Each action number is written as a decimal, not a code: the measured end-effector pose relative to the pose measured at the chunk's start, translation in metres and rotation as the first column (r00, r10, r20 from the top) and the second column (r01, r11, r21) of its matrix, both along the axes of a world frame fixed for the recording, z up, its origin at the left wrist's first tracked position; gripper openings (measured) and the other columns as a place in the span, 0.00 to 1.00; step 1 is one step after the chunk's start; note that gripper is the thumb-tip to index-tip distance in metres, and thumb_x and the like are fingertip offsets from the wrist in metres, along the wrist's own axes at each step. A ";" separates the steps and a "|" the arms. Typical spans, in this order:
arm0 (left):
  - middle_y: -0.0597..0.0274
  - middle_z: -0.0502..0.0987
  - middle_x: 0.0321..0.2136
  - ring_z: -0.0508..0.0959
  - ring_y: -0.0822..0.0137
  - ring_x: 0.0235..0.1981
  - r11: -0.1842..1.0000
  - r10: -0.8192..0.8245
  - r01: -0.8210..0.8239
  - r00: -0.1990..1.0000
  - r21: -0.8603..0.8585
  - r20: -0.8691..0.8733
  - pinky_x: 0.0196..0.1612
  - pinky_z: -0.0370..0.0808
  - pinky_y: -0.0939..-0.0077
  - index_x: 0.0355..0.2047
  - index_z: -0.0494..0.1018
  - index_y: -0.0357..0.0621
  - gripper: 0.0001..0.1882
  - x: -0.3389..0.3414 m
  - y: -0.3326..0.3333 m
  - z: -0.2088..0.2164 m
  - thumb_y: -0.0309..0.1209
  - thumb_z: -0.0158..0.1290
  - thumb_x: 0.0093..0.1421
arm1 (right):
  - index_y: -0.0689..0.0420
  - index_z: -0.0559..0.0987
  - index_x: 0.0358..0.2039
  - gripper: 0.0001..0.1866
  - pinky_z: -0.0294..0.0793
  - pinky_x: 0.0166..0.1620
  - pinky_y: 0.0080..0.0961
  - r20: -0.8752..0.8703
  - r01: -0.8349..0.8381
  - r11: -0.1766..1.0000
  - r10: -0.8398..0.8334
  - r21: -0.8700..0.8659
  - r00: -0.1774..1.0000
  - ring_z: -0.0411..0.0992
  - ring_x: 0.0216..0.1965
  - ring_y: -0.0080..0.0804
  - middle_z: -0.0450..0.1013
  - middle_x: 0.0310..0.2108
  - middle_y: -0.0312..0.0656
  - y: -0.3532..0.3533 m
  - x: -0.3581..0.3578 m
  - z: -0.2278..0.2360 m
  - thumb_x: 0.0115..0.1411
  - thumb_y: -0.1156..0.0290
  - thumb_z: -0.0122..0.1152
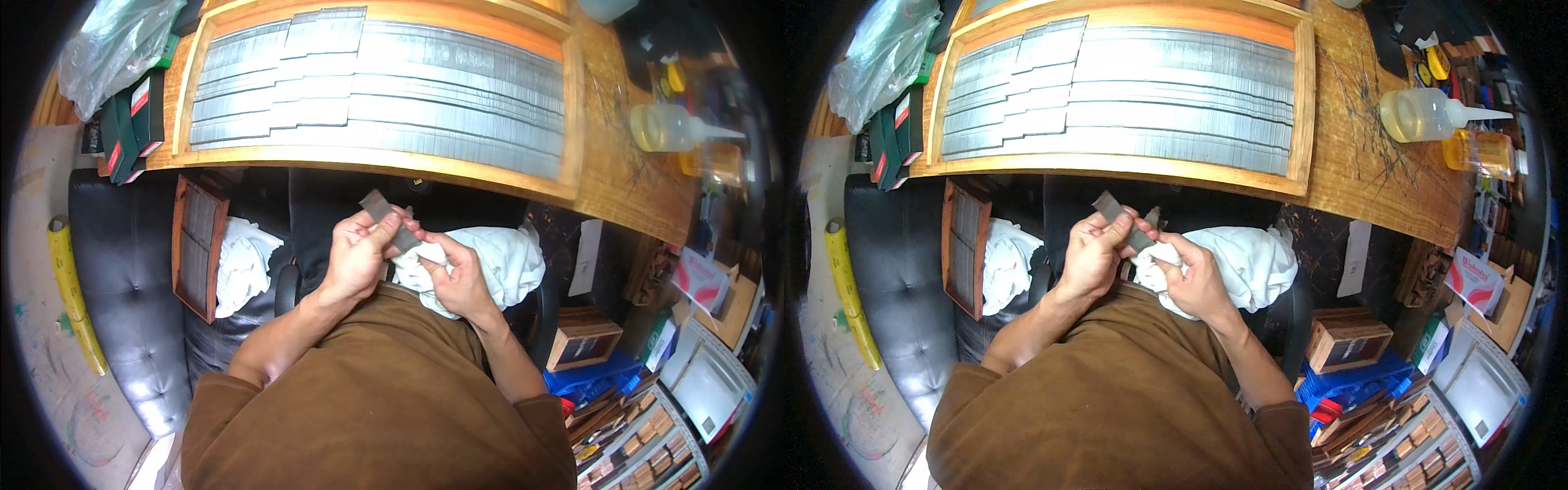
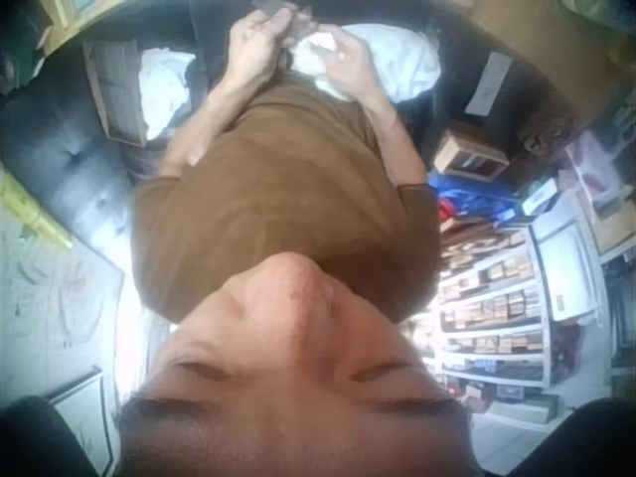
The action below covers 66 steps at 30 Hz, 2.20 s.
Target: The person repeatedly picks up small rectangular metal pieces from a wooden tray, aligns them by hand, and places them back into the tray. The hands manipulate the pieces one at a time, checking alignment and stacking them in rows.
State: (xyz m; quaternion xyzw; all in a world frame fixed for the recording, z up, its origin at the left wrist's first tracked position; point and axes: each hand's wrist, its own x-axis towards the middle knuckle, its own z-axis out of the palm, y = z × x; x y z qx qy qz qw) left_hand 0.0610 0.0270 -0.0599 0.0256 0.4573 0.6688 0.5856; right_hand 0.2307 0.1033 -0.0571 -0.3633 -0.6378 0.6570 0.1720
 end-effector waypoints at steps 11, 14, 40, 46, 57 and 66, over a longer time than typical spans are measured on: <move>0.46 0.83 0.46 0.86 0.51 0.49 0.970 -0.060 0.104 0.979 -0.221 0.196 0.53 0.86 0.59 0.52 0.74 0.35 0.12 -0.049 0.006 0.038 0.30 0.55 0.74 | 0.64 0.72 0.61 0.27 0.79 0.54 0.38 0.264 -0.098 0.700 -0.134 0.707 0.955 0.79 0.48 0.52 0.76 0.52 0.54 0.020 -0.003 0.035 0.59 0.82 0.55; 0.48 0.84 0.44 0.87 0.51 0.48 0.954 -0.183 0.232 0.953 -0.189 0.243 0.53 0.87 0.60 0.52 0.75 0.35 0.13 -0.046 0.015 0.053 0.32 0.56 0.74 | 0.63 0.75 0.52 0.20 0.80 0.51 0.34 -0.022 -0.209 0.968 0.214 0.135 0.977 0.80 0.46 0.46 0.77 0.49 0.51 0.026 0.018 0.070 0.58 0.83 0.61; 0.54 0.88 0.39 0.89 0.64 0.38 0.753 -0.638 0.607 0.768 -0.255 -0.058 0.35 0.85 0.76 0.46 0.82 0.39 0.11 -0.054 0.060 0.078 0.31 0.65 0.67 | 0.66 0.86 0.45 0.14 0.84 0.40 0.25 -0.212 0.027 0.980 0.015 0.196 0.977 0.86 0.37 0.36 0.86 0.38 0.49 -0.035 0.003 0.042 0.58 0.83 0.74; 0.55 0.88 0.38 0.88 0.66 0.40 0.737 -0.676 0.647 0.709 -0.195 -0.201 0.42 0.85 0.74 0.46 0.83 0.38 0.10 -0.053 0.055 0.086 0.29 0.65 0.67 | 0.57 0.88 0.39 0.15 0.79 0.50 0.35 0.118 -0.468 0.874 0.455 0.130 0.883 0.81 0.46 0.39 0.81 0.43 0.45 0.021 0.029 0.095 0.51 0.70 0.84; 0.51 0.84 0.33 0.84 0.51 0.32 0.780 0.215 0.593 0.048 0.201 -0.976 0.35 0.80 0.66 0.47 0.82 0.38 0.20 -0.061 0.078 0.159 0.13 0.61 0.53 | 0.59 0.90 0.43 0.20 0.74 0.34 0.21 -0.349 0.119 0.755 0.152 0.645 0.925 0.72 0.33 0.23 0.71 0.33 0.36 0.094 -0.052 0.177 0.47 0.86 0.81; 0.61 0.87 0.35 0.83 0.75 0.37 0.825 -0.118 0.529 0.505 0.199 -0.855 0.42 0.79 0.79 0.50 0.84 0.39 0.12 -0.073 0.082 0.143 0.21 0.62 0.67 | 0.61 0.89 0.39 0.11 0.74 0.36 0.20 -0.322 0.102 0.803 0.115 0.587 0.940 0.74 0.33 0.22 0.75 0.32 0.37 0.103 -0.065 0.171 0.54 0.86 0.76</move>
